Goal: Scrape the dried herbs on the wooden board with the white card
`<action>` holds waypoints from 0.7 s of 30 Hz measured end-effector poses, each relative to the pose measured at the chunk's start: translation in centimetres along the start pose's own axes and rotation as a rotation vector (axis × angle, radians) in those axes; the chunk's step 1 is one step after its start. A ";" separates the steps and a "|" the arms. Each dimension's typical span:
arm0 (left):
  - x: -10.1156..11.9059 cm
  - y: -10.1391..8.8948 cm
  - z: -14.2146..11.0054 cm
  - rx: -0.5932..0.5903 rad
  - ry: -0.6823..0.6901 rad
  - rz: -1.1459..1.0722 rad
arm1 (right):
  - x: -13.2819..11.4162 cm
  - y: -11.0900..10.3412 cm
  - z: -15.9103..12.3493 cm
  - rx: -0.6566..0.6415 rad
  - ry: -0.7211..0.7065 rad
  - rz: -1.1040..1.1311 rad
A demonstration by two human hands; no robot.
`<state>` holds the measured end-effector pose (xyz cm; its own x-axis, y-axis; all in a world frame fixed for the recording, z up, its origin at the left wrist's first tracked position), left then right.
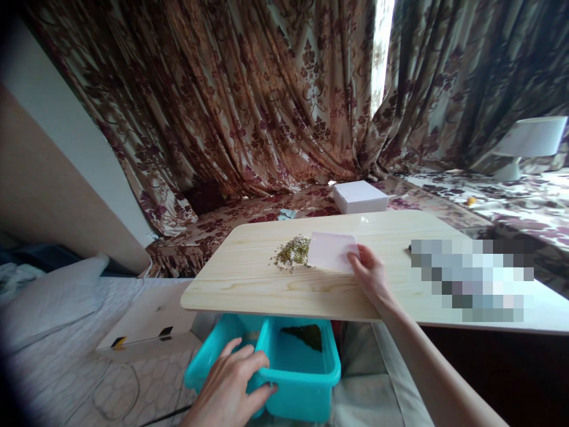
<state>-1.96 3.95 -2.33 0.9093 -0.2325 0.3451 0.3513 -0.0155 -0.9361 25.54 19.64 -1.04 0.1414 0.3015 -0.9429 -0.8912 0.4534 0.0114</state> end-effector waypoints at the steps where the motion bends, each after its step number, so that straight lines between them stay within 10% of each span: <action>1: 0.1 0.0 0.0 -0.001 0.004 0.000 | 0.0 0.0 0.0 -0.004 0.003 -0.002; 21: 0.6 0.2 0.0 0.031 0.039 -0.015 | 0.1 -0.2 -0.1 0.018 -0.044 -0.025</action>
<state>-1.35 3.85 -2.26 0.8948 -0.2701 0.3556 0.3720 0.0104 -0.9282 25.63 19.49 -1.22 0.1828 0.3264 -0.9274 -0.8792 0.4765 -0.0056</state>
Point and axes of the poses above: each hand's wrist, its own z-axis towards the middle knuckle, its own y-axis out of the palm, x = y × z, the point moved 3 cm from there along z, towards the middle knuckle, and after that the axes turned 8 degrees about x, right-handed, at the moved point
